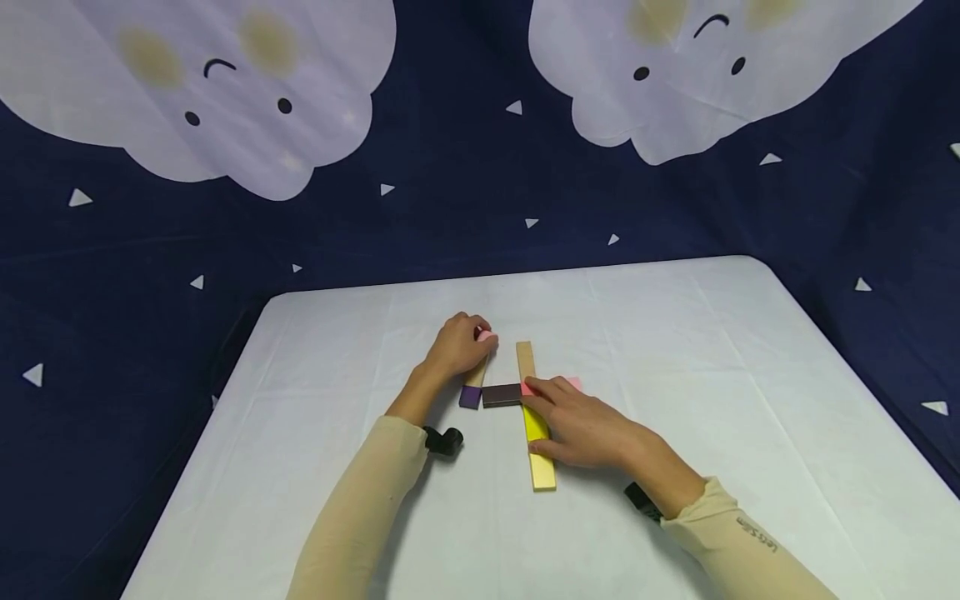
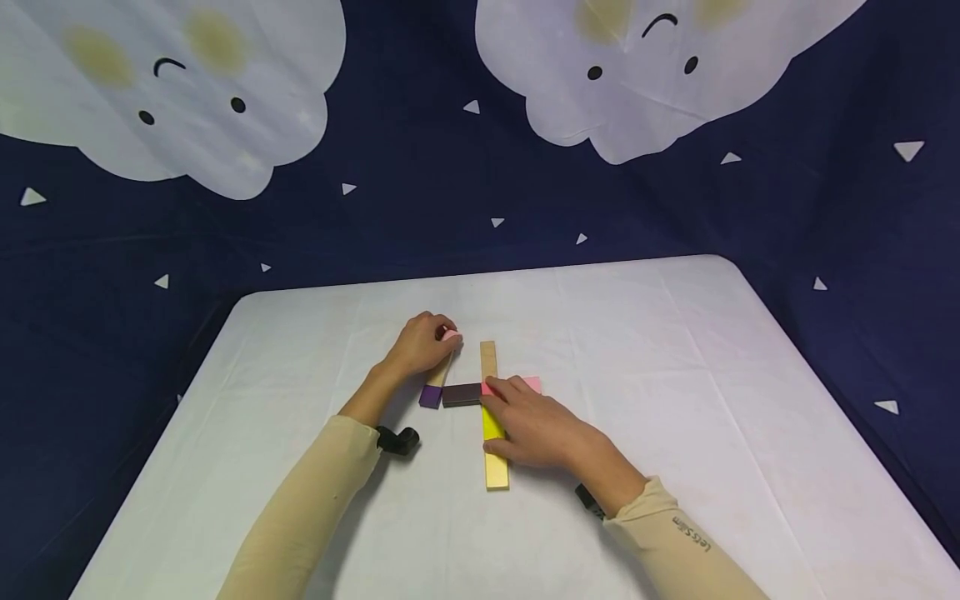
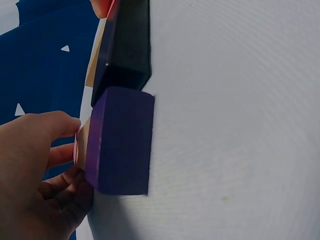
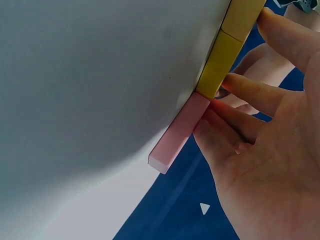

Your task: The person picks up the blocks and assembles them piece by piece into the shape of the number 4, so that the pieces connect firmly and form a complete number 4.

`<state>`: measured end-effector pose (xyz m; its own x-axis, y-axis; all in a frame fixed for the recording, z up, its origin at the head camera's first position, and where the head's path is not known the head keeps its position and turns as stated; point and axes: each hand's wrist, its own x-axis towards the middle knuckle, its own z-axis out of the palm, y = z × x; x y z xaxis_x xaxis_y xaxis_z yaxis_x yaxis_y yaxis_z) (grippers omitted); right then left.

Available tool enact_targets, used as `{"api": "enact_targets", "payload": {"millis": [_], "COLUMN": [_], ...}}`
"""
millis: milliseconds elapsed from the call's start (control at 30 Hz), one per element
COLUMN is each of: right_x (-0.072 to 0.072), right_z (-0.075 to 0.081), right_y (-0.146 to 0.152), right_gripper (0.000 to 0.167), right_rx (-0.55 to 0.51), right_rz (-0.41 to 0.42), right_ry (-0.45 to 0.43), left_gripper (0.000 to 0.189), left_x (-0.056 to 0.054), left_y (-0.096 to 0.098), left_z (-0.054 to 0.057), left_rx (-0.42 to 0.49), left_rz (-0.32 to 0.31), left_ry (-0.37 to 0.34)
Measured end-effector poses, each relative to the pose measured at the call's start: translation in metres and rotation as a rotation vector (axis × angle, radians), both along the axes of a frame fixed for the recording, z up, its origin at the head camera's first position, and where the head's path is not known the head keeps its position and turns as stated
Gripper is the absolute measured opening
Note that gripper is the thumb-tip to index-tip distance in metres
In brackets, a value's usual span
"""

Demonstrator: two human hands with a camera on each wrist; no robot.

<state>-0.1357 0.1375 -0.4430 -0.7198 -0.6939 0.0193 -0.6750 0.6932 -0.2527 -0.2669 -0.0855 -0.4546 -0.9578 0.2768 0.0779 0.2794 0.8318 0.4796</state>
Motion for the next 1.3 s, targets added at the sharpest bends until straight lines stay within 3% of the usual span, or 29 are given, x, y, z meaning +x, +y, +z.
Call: {"api": "enact_targets", "payload": {"millis": [700,933,1033,1133,1300], "right_x": [0.0,0.0,0.0,0.0,0.001], "right_z": [0.0,0.001,0.001,0.0,0.0], "right_y": [0.001,0.002,0.003,0.003,0.002], "right_gripper": [0.07,0.07,0.071,0.071,0.071], "right_rx": [-0.013,-0.011,-0.011,-0.013,-0.005], "right_rz": [0.006,0.002,-0.003,-0.001,-0.005], "right_ry": [0.01,0.003,0.003,0.003,-0.008], "left_gripper": [0.027,0.037,0.04,0.039,0.051], "left_x": [0.001,0.003,0.004,0.005,0.011], "left_y": [0.0,-0.001,-0.006,-0.017,-0.038], "left_z": [-0.004,0.0,0.004,0.009,0.023], "left_rx": [-0.051,-0.027,0.013,0.04,0.029], "left_rz": [0.004,0.023,-0.026,-0.138,-0.247], "left_ry": [0.035,-0.002,-0.006,-0.032,-0.144]}}
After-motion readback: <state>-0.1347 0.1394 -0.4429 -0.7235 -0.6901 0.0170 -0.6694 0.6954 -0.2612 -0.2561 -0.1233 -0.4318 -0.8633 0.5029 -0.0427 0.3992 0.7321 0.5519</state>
